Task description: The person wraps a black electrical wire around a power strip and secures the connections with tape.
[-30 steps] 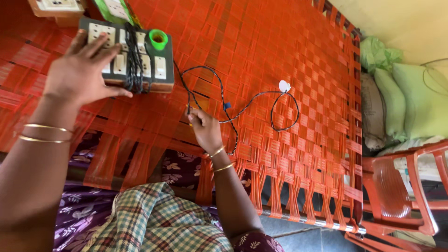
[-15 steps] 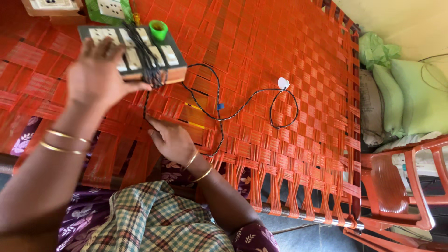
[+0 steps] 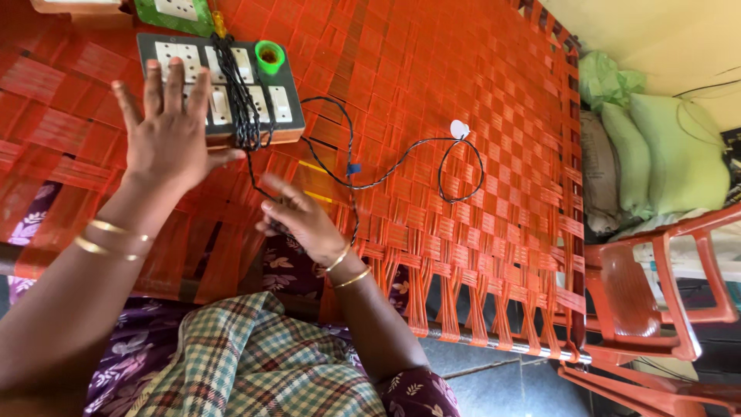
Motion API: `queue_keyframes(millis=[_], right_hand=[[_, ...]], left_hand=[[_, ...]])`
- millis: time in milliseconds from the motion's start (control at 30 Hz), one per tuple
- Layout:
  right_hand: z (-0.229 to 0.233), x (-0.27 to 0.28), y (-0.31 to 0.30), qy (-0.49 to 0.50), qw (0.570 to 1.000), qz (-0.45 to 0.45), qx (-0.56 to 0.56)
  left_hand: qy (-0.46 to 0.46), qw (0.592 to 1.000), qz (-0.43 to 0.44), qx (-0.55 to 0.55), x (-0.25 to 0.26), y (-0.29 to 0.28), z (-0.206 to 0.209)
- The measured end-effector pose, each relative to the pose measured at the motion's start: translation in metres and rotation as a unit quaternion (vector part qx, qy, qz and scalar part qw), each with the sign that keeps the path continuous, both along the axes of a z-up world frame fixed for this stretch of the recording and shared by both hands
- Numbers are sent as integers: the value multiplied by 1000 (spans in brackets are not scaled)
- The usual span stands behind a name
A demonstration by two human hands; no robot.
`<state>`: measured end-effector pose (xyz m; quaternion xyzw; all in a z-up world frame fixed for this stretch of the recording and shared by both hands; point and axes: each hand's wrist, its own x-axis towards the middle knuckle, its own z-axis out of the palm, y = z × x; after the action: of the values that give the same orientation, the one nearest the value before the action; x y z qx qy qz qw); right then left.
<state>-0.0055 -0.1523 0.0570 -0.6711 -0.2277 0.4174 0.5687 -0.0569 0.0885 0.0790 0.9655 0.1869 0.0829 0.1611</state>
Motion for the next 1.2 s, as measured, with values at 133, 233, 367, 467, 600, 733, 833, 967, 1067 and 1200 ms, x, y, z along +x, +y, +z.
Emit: queue_keyframes(millis=[133,233,367,467,600,733,833,967,1067,1200], right_hand=[[23,0,-14,128,989,-49,62],[28,-1,-21,161,977,-53,129],[34,1,-24,143,969,-54,193],[40,-2,-26,90,986,-57,127],[38,-11,-29,-266,963,-8,39],[36,-33,-36,-341,940,-31,3],[39,-49,-41,-417,907,-52,15],[27,-62,-43,-453,873,-165,-73],[20,-64,-52,-534,821,-195,-61],[16,-63,-52,-596,783,-178,-17]], left_hand=[[-132,990,16,-49,-29,-33,-6],[-260,940,31,-218,-55,-62,-11],[-215,946,4,-241,-58,-75,-1],[146,927,17,-345,-53,-79,-1],[-26,778,20,-628,-46,-95,-30],[-10,661,-9,-751,-43,-100,-52],[-47,645,-20,-763,-44,-105,-62],[-60,655,37,-752,-40,-101,-67],[-67,612,46,-786,-40,-98,-65],[-18,530,51,-846,-43,-106,-62]])
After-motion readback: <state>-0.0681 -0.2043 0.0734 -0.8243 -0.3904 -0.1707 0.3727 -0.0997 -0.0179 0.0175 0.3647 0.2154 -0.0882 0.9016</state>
